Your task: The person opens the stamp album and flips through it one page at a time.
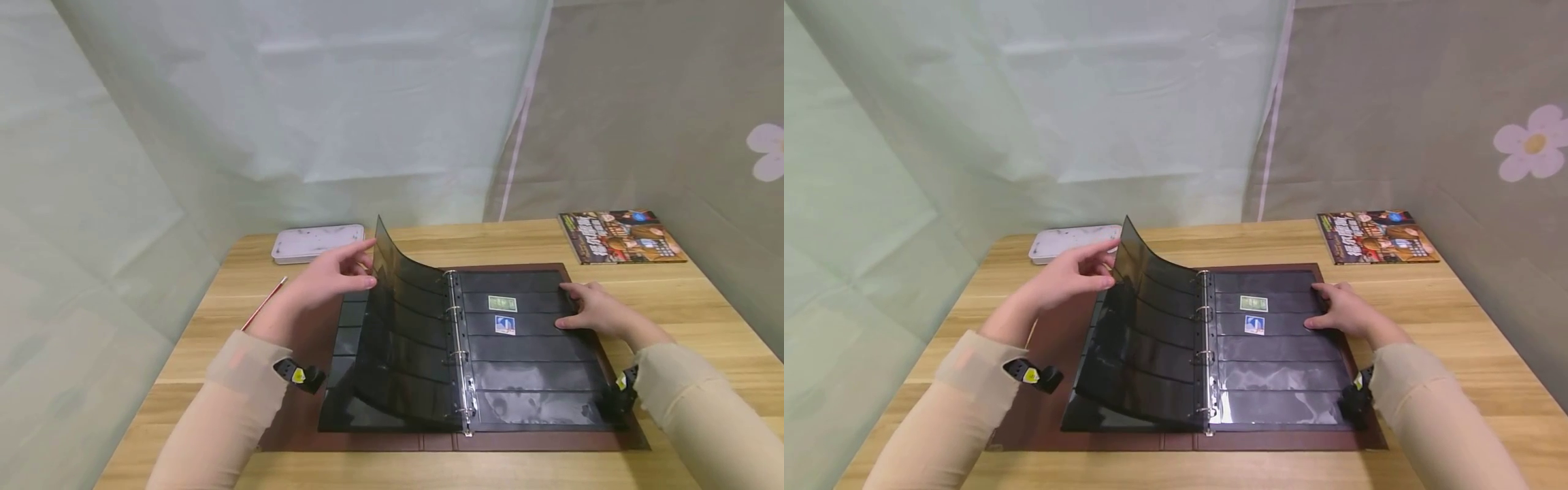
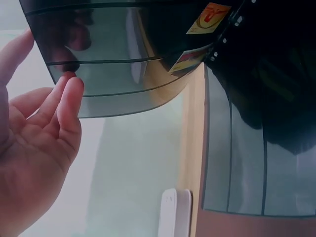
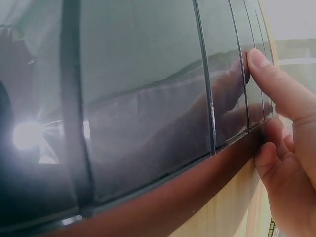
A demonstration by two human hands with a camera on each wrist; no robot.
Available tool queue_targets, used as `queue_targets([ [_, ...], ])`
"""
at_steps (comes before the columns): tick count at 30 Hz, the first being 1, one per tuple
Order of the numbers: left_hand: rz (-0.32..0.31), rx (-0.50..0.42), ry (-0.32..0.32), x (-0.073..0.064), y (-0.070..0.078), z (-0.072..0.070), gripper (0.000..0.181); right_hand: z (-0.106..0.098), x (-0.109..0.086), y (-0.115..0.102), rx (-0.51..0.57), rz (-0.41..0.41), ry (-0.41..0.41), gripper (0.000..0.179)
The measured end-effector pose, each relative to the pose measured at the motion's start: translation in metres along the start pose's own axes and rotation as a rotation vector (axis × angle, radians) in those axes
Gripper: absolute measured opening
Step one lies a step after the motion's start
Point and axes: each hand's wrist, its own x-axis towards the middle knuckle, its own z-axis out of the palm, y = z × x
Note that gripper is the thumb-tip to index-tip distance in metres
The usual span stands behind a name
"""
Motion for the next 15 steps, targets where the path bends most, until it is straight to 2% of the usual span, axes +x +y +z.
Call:
queue_targets([
  [7, -0.053, 0.028, -0.038, -0.011, -0.009, -0.005, 0.074, -0.001, 0.003, 0.002, 0.017, -0.003, -0.025, 0.105],
  [15, -0.079, 0.088, -0.030, -0.017, -0.018, -0.008, 0.072, 0.000, 0.004, 0.005, 0.052, -0.026, -0.020, 0.101],
])
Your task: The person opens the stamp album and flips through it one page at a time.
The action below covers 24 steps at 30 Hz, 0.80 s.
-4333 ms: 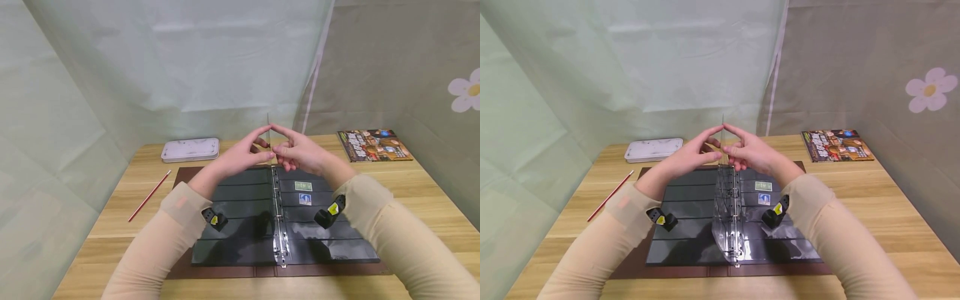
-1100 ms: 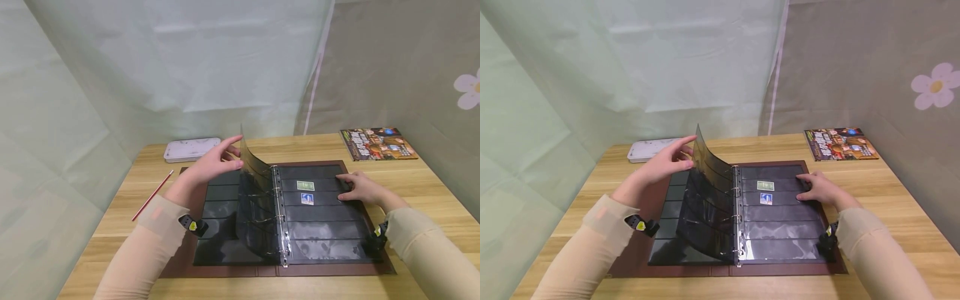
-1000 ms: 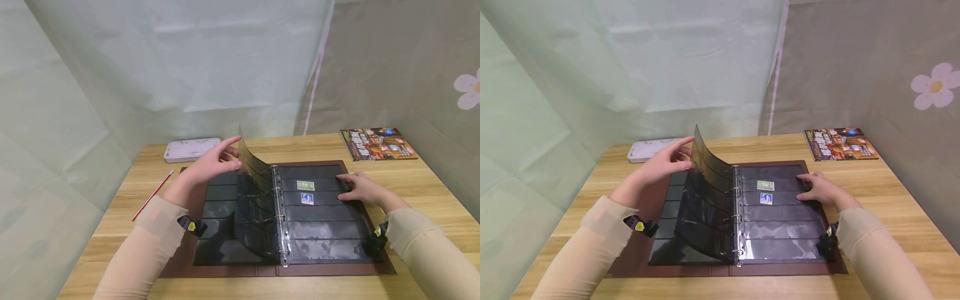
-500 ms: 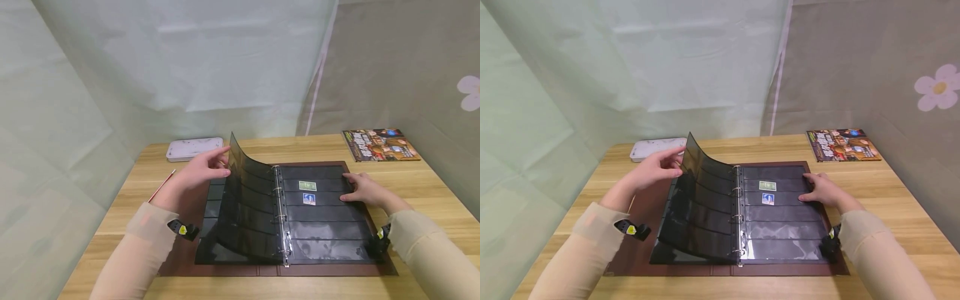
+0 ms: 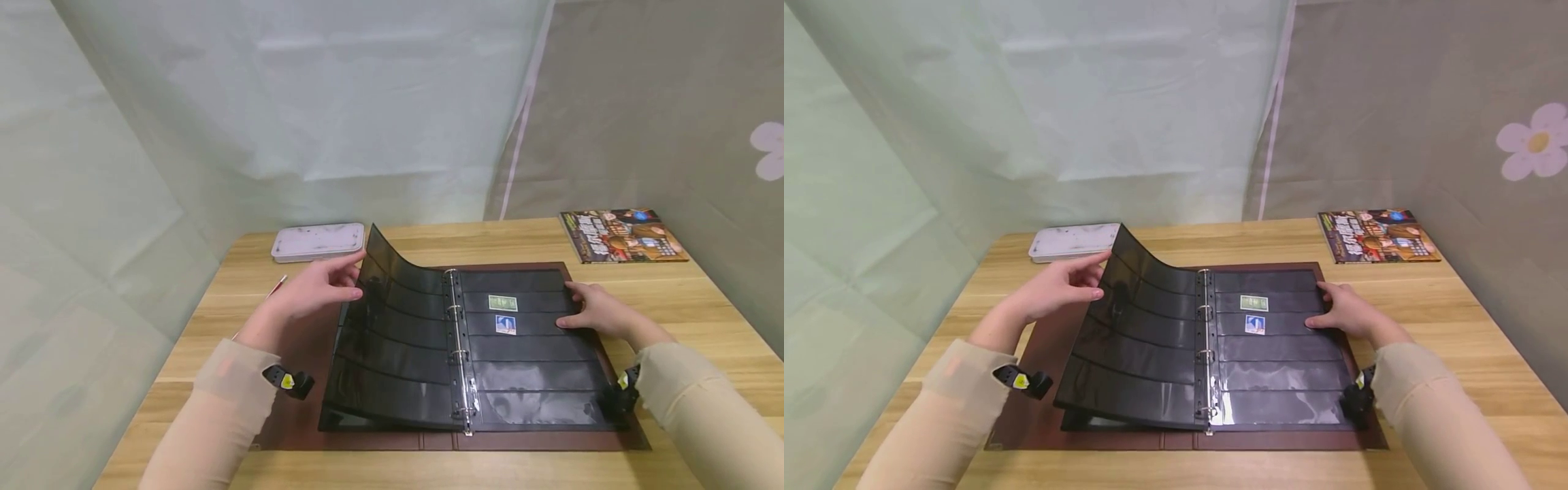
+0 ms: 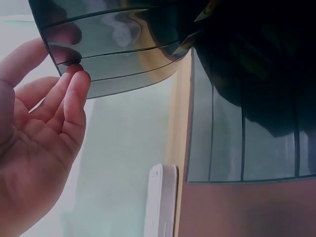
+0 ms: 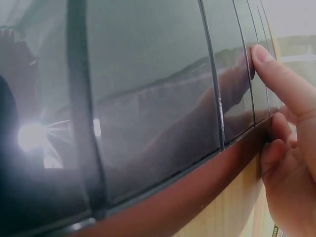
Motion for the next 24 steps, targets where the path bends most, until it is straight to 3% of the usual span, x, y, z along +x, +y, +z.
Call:
queue_targets([
  [13, -0.028, 0.076, 0.022, -0.004, -0.011, 0.002, 0.069, 0.001, 0.000, 0.003, 0.061, 0.032, -0.005, 0.099],
  [24, -0.039, 0.075, 0.012, -0.006, -0.017, 0.006, 0.068, -0.001, -0.004, 0.003, 0.146, 0.057, -0.010, 0.092],
])
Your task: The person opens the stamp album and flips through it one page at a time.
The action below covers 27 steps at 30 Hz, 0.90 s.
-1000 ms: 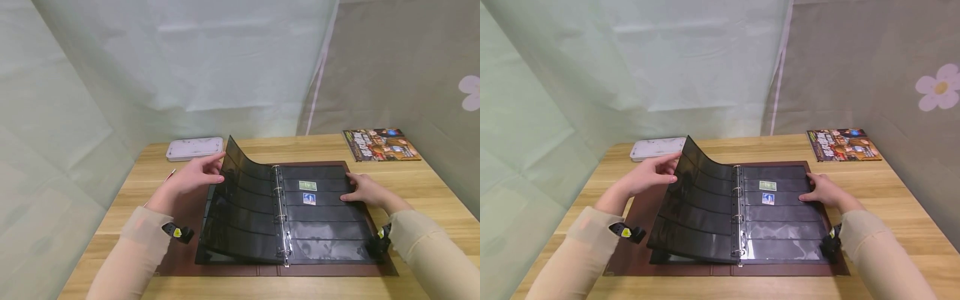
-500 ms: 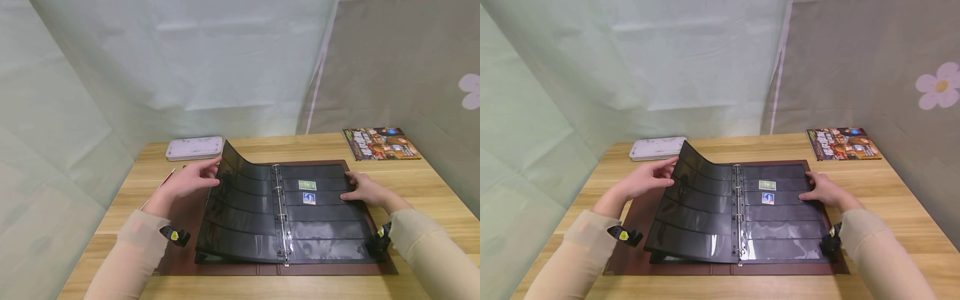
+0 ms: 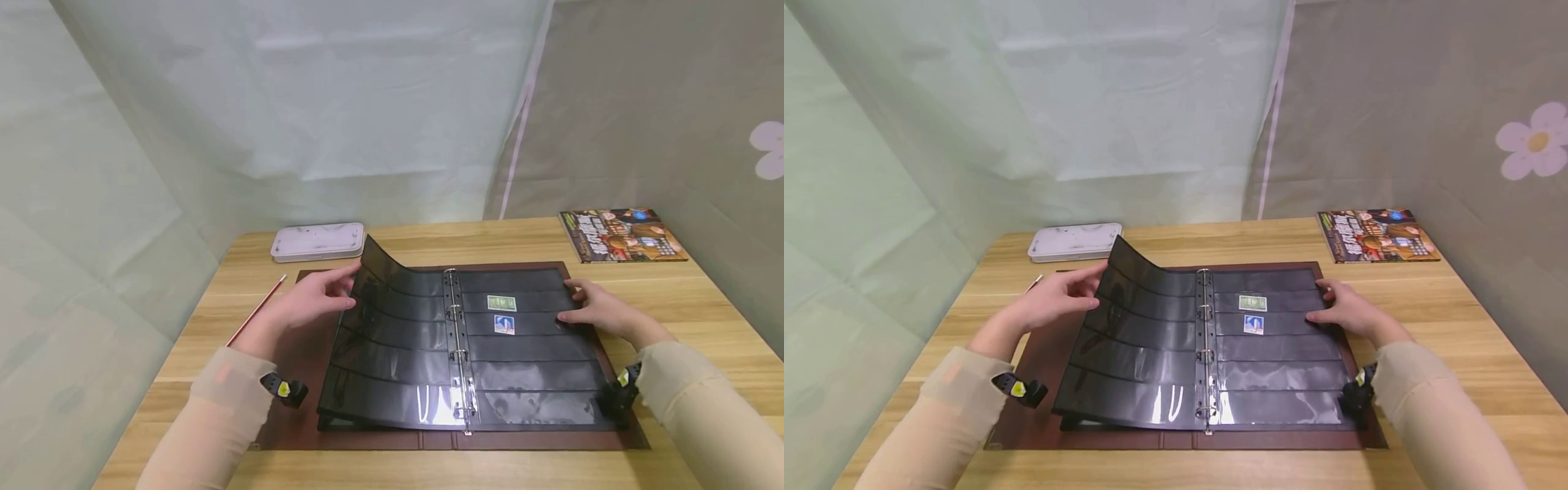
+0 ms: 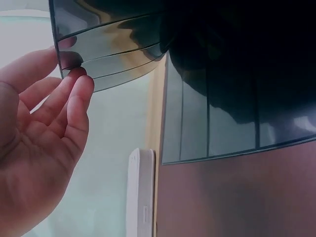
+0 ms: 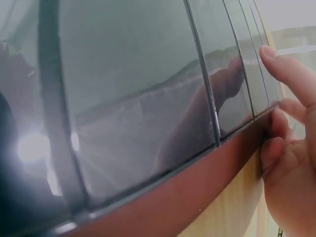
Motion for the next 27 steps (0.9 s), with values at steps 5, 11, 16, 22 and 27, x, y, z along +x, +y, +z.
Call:
queue_targets([
  [5, -0.003, 0.024, -0.006, 0.000, -0.005, 0.002, 0.067, -0.001, -0.003, 0.000, 0.056, 0.032, 0.001, 0.091],
  [11, -0.023, 0.018, -0.010, 0.000, -0.014, 0.004, 0.067, 0.000, -0.003, 0.003, 0.089, 0.038, 0.012, 0.089],
  [16, -0.022, 0.039, 0.010, -0.001, -0.020, 0.002, 0.066, 0.001, -0.002, 0.004, 0.076, 0.017, 0.026, 0.087],
  [22, -0.029, 0.036, -0.010, -0.003, -0.023, 0.002, 0.068, 0.000, 0.000, 0.004, 0.063, -0.005, 0.025, 0.086],
  [27, -0.037, 0.065, -0.018, -0.005, -0.030, 0.004, 0.068, 0.000, 0.001, 0.006, 0.049, -0.031, 0.034, 0.083],
])
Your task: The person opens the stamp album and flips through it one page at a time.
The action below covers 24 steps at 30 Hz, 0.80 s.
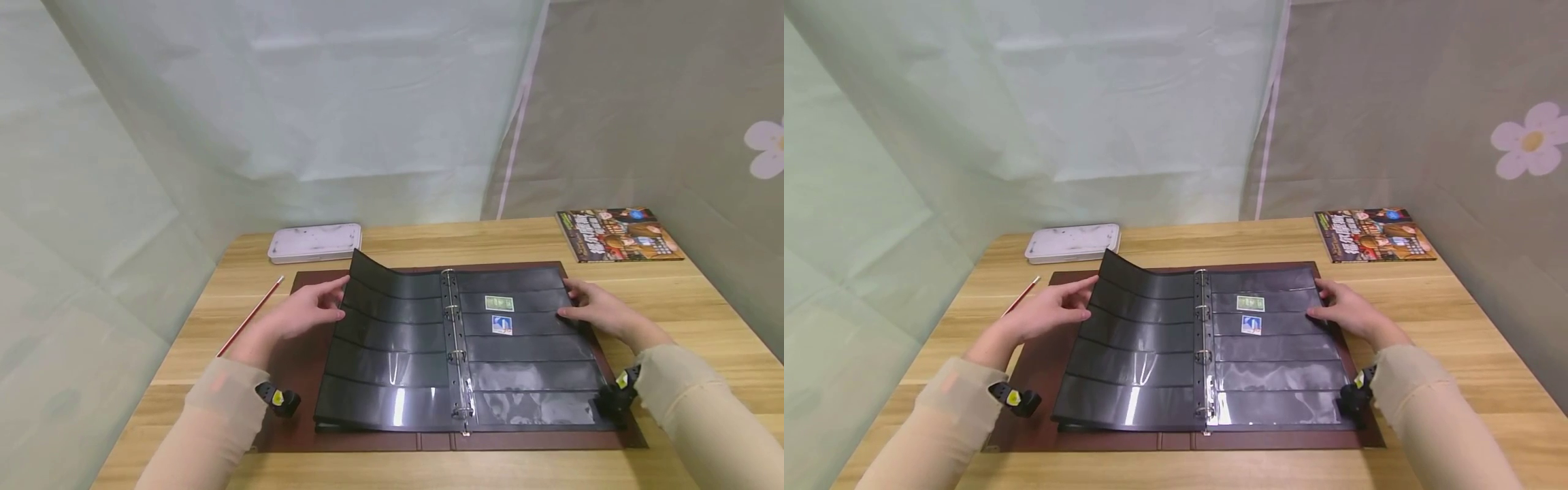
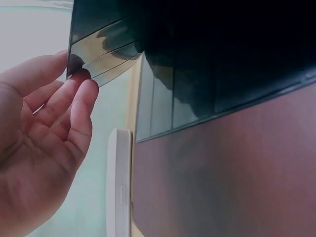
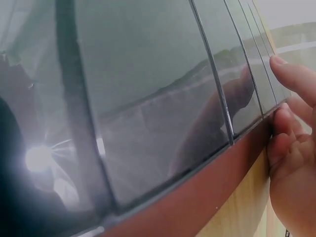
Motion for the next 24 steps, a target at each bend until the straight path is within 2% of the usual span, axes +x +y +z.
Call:
queue_targets([
  [14, -0.040, 0.061, 0.022, -0.006, -0.024, 0.010, 0.070, 0.001, -0.003, 0.000, 0.000, -0.002, 0.016, 0.084],
  [24, -0.058, 0.048, 0.022, -0.006, -0.034, 0.015, 0.072, 0.003, -0.003, 0.000, 0.004, -0.006, 0.024, 0.084],
])
